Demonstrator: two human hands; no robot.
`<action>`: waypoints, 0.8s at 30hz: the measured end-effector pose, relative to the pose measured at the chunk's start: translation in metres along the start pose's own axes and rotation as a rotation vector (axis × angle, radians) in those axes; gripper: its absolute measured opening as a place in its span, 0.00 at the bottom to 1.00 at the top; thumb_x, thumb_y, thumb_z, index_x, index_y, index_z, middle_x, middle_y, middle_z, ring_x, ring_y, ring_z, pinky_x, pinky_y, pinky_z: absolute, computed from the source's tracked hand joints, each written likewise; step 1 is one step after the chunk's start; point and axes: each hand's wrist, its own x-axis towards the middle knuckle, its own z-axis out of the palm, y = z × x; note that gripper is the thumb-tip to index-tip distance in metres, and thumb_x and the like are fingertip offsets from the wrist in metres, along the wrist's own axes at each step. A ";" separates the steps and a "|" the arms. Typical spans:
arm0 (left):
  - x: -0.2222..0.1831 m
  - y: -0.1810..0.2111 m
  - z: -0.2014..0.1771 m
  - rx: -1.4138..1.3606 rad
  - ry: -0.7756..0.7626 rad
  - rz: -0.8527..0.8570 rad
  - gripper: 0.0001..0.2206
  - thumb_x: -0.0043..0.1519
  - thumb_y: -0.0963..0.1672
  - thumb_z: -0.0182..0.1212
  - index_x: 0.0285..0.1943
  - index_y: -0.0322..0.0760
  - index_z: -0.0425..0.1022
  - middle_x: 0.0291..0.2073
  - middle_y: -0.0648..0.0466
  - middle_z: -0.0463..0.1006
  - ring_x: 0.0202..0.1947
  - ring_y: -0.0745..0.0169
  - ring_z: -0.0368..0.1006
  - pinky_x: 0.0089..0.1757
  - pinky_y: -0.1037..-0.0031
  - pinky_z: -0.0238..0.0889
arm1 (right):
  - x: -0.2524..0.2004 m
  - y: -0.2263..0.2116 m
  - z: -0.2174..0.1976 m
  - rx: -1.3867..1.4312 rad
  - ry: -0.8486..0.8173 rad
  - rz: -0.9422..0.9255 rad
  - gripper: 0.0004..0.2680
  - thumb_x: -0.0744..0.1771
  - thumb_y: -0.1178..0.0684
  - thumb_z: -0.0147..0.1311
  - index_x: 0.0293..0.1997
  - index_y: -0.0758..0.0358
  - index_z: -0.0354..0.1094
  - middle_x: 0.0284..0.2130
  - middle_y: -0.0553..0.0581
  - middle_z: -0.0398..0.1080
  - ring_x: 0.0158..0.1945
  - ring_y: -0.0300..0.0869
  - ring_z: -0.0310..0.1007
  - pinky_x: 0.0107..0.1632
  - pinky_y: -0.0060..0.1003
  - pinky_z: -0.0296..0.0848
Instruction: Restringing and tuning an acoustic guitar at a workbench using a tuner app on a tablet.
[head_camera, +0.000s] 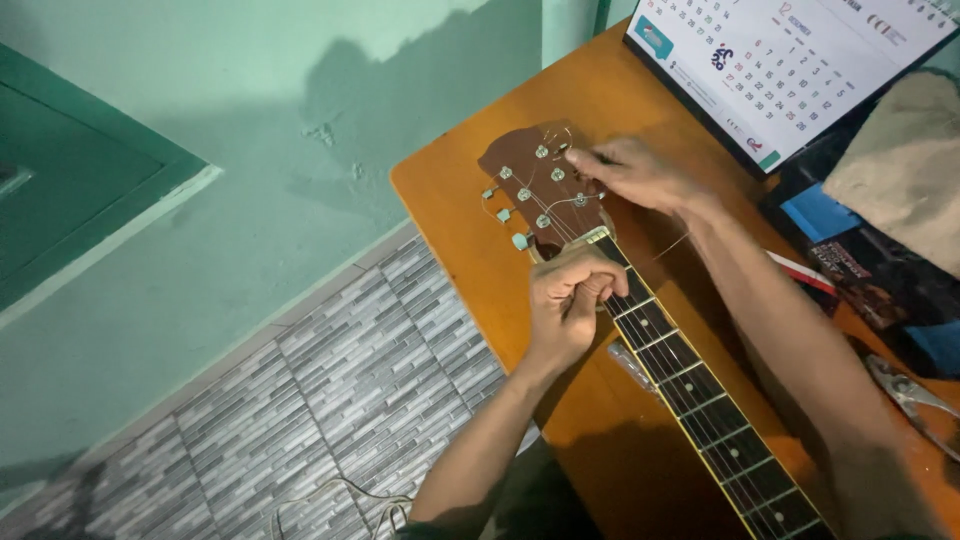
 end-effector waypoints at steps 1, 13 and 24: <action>0.000 0.002 0.000 0.000 -0.005 -0.001 0.15 0.70 0.41 0.54 0.28 0.38 0.77 0.15 0.58 0.66 0.21 0.63 0.58 0.36 0.73 0.61 | -0.001 0.005 0.004 0.003 0.004 0.001 0.22 0.75 0.38 0.45 0.38 0.71 0.75 0.37 0.71 0.74 0.43 0.60 0.75 0.48 0.53 0.69; 0.005 0.006 0.002 0.020 -0.029 -0.073 0.15 0.69 0.41 0.55 0.26 0.36 0.77 0.15 0.58 0.65 0.19 0.66 0.57 0.31 0.76 0.60 | -0.007 0.008 0.000 0.114 0.167 -0.114 0.14 0.72 0.42 0.54 0.37 0.62 0.78 0.31 0.60 0.78 0.33 0.44 0.75 0.38 0.38 0.73; 0.000 0.003 0.001 0.110 -0.085 -0.045 0.13 0.70 0.36 0.48 0.34 0.39 0.75 0.24 0.59 0.74 0.24 0.71 0.64 0.38 0.77 0.60 | 0.027 0.065 -0.004 -0.392 0.343 -0.901 0.07 0.67 0.65 0.67 0.46 0.59 0.80 0.40 0.53 0.79 0.41 0.40 0.77 0.41 0.33 0.78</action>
